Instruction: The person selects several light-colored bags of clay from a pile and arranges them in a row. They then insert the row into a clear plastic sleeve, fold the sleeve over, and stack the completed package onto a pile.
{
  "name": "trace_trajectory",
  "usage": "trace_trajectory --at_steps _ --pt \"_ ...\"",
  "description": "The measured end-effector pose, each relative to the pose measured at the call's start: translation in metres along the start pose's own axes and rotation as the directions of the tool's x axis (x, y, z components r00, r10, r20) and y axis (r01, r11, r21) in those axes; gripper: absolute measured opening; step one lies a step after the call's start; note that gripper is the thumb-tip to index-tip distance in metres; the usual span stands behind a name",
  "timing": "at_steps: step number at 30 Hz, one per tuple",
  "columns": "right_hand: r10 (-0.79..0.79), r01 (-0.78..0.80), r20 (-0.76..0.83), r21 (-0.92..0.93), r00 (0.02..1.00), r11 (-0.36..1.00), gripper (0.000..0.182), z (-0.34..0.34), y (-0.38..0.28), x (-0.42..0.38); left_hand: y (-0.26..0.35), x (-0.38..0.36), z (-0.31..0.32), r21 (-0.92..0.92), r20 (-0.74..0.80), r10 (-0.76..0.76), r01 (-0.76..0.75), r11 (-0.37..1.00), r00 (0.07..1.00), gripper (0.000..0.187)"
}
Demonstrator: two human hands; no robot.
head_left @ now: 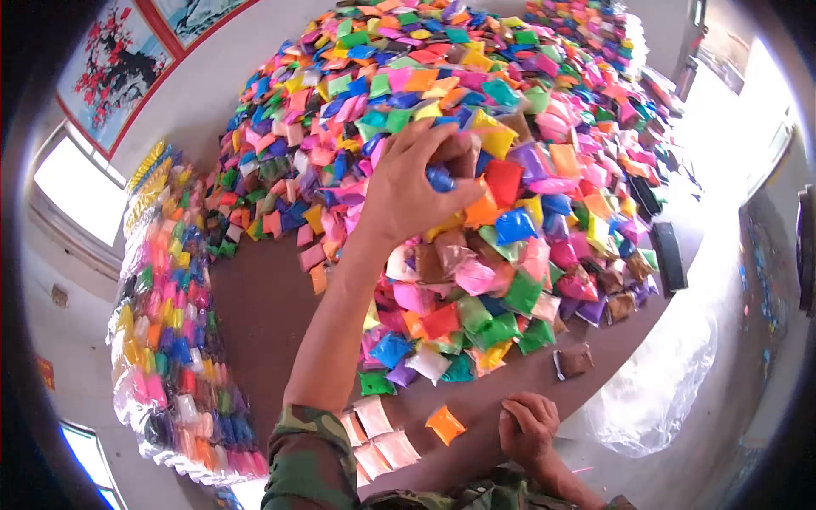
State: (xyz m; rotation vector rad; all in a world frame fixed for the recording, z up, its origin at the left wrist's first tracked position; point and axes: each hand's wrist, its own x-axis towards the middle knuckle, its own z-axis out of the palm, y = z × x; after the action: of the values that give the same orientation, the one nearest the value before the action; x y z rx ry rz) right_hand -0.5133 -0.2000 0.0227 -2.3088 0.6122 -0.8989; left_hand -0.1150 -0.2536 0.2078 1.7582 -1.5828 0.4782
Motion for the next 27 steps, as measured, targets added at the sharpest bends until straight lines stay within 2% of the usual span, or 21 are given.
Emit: trace_trajectory --at_steps 2,3,6,10,11,14,17,20,21,24,27 --pt "0.001 -0.001 -0.008 0.011 1.0 1.0 0.02 0.0 0.0 -0.001 0.024 -0.018 -0.007 0.105 0.073 0.0 -0.008 0.994 0.997 0.085" --pt "0.002 -0.002 -0.003 0.017 1.0 1.0 0.02 -0.002 0.0 0.0 0.029 -0.03 -0.007 0.059 0.062 0.001 -0.005 0.998 0.998 0.083" --pt "-0.001 0.001 0.001 0.028 1.0 1.0 0.02 -0.005 -0.001 0.0 0.042 -0.059 -0.021 0.15 0.151 -0.072 0.049 0.988 0.986 0.083" --pt "-0.028 0.03 -0.035 0.037 0.999 0.999 0.019 -0.002 0.002 -0.003 0.053 -0.097 -0.04 0.297 0.232 -0.139 0.066 0.953 0.963 0.075" --pt "-0.039 0.04 -0.044 0.039 0.998 0.998 0.019 -0.002 0.002 -0.003 0.056 -0.105 -0.044 0.287 0.238 -0.154 0.082 0.955 0.959 0.071" --pt "-0.056 0.058 -0.043 0.041 0.998 0.997 0.018 -0.003 0.002 -0.003 0.066 -0.132 -0.053 0.359 0.233 -0.173 0.081 0.93 0.957 0.069" --pt "-0.055 0.058 -0.056 0.048 0.997 0.997 0.018 -0.002 0.003 -0.004 0.077 -0.16 -0.054 0.386 0.116 -0.22 0.16 0.908 0.968 0.068" --pt "-0.057 0.06 -0.062 0.044 0.996 0.997 0.017 -0.001 0.003 -0.005 0.081 -0.204 -0.057 0.401 0.032 -0.366 0.324 0.857 0.93 0.068" --pt "-0.052 0.055 -0.063 0.046 0.997 0.997 0.017 0.0 0.004 -0.005 0.087 -0.213 -0.062 0.381 0.013 -0.362 0.33 0.864 0.932 0.065" --pt "-0.048 0.051 -0.064 0.046 0.997 0.998 0.016 0.003 0.005 -0.006 0.106 -0.253 -0.075 0.34 0.043 -0.497 0.455 0.823 0.867 0.061" --pt "-0.053 0.056 -0.059 0.044 0.997 0.997 0.016 0.004 0.006 -0.007 0.14 -0.283 -0.074 0.275 0.117 -0.504 0.46 0.844 0.856 0.052"
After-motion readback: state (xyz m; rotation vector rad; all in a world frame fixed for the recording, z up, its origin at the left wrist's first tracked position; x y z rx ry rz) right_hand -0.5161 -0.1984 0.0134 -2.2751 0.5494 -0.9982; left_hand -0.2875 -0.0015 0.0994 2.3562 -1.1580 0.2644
